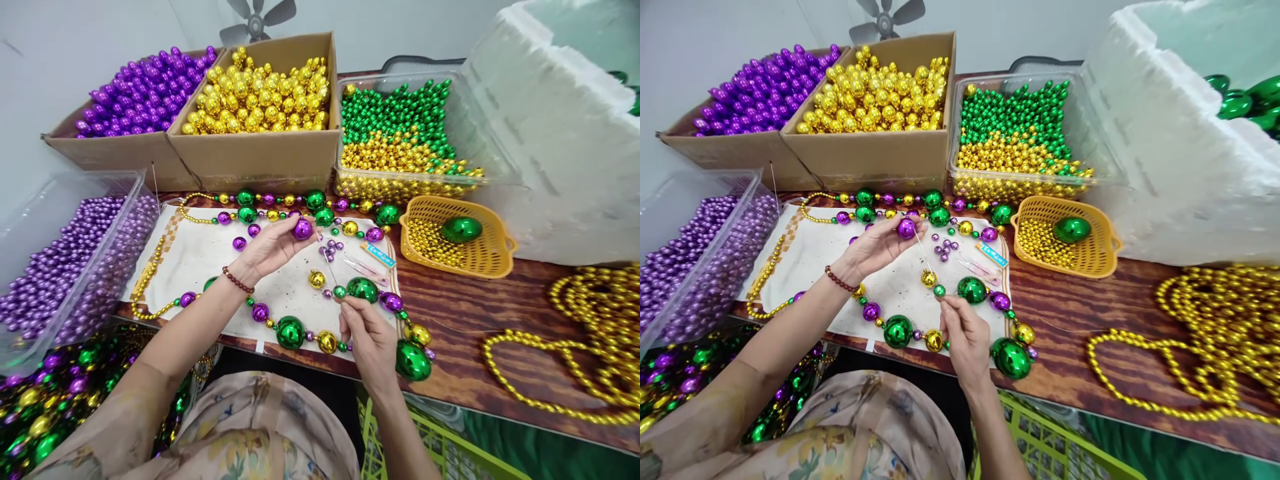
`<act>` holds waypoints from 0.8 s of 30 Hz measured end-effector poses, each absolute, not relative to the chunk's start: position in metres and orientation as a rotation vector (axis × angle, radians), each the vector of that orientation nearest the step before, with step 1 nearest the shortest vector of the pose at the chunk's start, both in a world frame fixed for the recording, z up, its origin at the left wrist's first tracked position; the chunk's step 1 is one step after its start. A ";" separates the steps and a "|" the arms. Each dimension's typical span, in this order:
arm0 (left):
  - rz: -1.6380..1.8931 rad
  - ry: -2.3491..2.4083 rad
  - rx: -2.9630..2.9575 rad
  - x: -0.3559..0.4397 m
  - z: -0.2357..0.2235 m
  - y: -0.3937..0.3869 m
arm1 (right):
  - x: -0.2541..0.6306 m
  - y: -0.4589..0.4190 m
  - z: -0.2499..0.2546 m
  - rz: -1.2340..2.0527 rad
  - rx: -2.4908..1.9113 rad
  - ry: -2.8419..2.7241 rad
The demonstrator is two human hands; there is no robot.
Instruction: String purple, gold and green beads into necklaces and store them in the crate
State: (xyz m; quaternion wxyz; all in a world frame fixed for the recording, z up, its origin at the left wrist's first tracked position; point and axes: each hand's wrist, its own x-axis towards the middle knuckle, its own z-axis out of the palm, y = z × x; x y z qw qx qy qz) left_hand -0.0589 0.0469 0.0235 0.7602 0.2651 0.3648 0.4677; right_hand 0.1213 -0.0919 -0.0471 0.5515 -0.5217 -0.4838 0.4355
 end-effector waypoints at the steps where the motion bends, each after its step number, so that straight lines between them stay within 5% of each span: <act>1: 1.051 0.799 0.546 -0.058 0.023 0.048 | 0.121 -0.092 -0.048 1.028 -1.236 -1.172; 24: 1.177 0.730 0.435 -0.052 0.026 0.035 | 0.114 -0.095 -0.051 0.945 -1.289 -1.293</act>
